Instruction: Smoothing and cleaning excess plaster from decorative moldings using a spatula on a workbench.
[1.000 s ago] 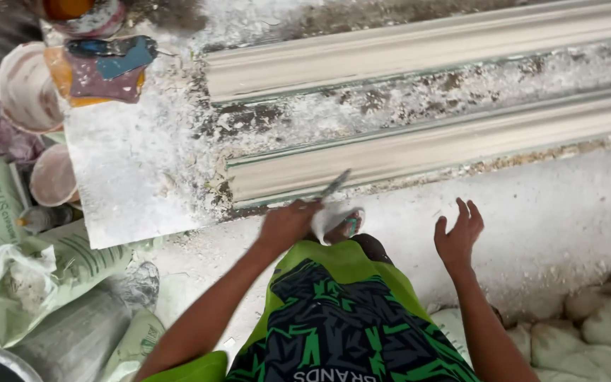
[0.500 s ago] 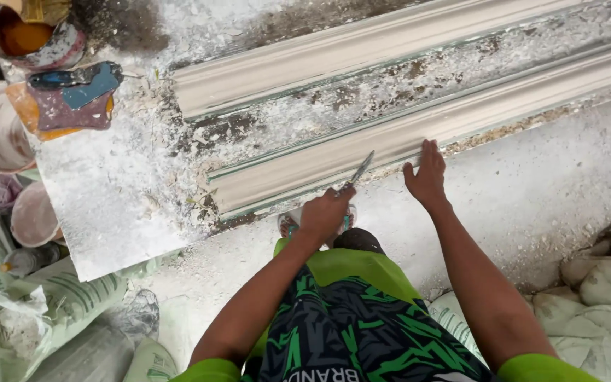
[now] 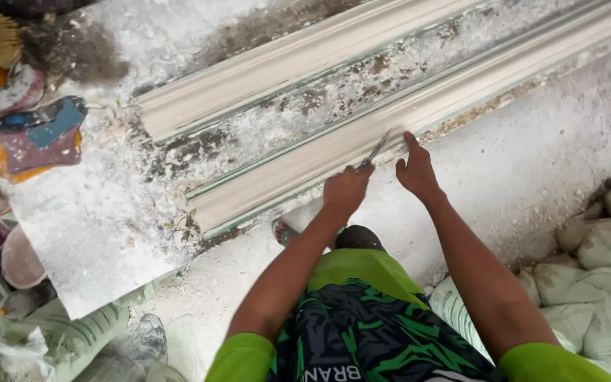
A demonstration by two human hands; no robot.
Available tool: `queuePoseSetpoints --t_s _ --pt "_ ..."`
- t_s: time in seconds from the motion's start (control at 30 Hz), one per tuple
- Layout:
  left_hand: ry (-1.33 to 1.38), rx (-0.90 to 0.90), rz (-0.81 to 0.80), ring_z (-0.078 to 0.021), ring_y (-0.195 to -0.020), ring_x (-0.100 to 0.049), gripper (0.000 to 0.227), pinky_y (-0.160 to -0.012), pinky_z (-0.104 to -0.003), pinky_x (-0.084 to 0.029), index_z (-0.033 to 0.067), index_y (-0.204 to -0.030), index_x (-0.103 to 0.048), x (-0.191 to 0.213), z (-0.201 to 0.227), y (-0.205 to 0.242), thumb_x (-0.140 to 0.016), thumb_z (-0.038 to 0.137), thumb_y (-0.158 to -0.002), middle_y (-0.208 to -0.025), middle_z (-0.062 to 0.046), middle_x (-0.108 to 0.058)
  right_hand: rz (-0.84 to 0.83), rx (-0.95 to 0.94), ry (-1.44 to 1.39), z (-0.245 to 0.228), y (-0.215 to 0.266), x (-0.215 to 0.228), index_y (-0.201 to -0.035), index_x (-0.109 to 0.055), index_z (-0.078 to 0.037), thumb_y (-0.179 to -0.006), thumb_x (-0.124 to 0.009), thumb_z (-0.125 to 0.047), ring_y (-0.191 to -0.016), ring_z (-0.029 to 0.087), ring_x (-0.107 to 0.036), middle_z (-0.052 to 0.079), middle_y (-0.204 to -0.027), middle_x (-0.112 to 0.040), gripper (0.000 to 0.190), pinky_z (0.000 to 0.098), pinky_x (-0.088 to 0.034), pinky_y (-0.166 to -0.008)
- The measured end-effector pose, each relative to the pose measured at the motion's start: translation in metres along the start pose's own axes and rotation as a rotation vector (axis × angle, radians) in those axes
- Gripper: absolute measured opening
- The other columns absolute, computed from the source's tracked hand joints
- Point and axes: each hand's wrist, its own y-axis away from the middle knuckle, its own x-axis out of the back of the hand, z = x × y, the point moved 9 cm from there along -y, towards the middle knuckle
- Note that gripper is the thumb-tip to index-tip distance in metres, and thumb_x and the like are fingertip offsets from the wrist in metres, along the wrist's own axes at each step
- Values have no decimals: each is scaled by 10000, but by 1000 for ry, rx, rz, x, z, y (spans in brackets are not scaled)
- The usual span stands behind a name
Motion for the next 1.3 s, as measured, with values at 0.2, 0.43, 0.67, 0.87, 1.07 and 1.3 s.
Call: queuePoseSetpoints --t_s 0.2,0.43,0.67,0.87,1.07,1.3 --pt "-39 -5 -18 -330 -667 -727 324 -522 -459 -572 251 -1244 -698 47 -25 35 -583 165 -953 -898 -135 -715 136 -32 -84 45 15 51 -1475 -490 -42 -961 -608 -104 -1394 407 -454 230 -1480 -522 531 506 -365 -1182" --pt "-176 124 -122 -329 -630 -720 411 -477 -465 -562 315 -1285 -683 85 -64 83 -642 227 -885 -879 -124 -717 105 -152 -89 176 52 63 -1473 -502 -43 -973 -628 -135 -1390 428 -434 239 -1486 -506 524 533 -373 -1147" --pt "-84 26 39 -341 -673 -716 373 -533 -495 -563 239 -1289 -662 -111 103 -124 -556 150 -942 -839 -134 -699 56 -63 -44 252 -36 131 -1473 -498 -35 -990 -617 -140 -1432 425 -400 223 -1518 -473 507 548 -344 -1171" --pt "-110 10 -36 -316 -630 -708 419 -487 -471 -557 335 -1351 -627 -133 163 -195 -551 212 -958 -880 -131 -707 99 108 -19 311 -115 188 -1520 -455 -34 -1016 -601 -136 -1477 418 -371 235 -1568 -427 535 552 -309 -1216" --pt "-205 123 -84 -296 -640 -691 402 -480 -448 -545 417 -1335 -658 -39 85 -88 -573 259 -975 -920 -78 -725 59 148 11 354 -164 209 -1596 -347 -27 -1003 -622 -142 -1522 481 -217 300 -1660 -236 664 598 -232 -1215" --pt "-176 122 12 -298 -621 -693 473 -483 -458 -546 395 -1322 -677 -125 134 -160 -624 189 -899 -913 -71 -746 63 136 -31 356 -172 198 -1625 -242 -24 -963 -623 -119 -1544 489 -162 315 -1685 -155 770 594 -188 -1229"
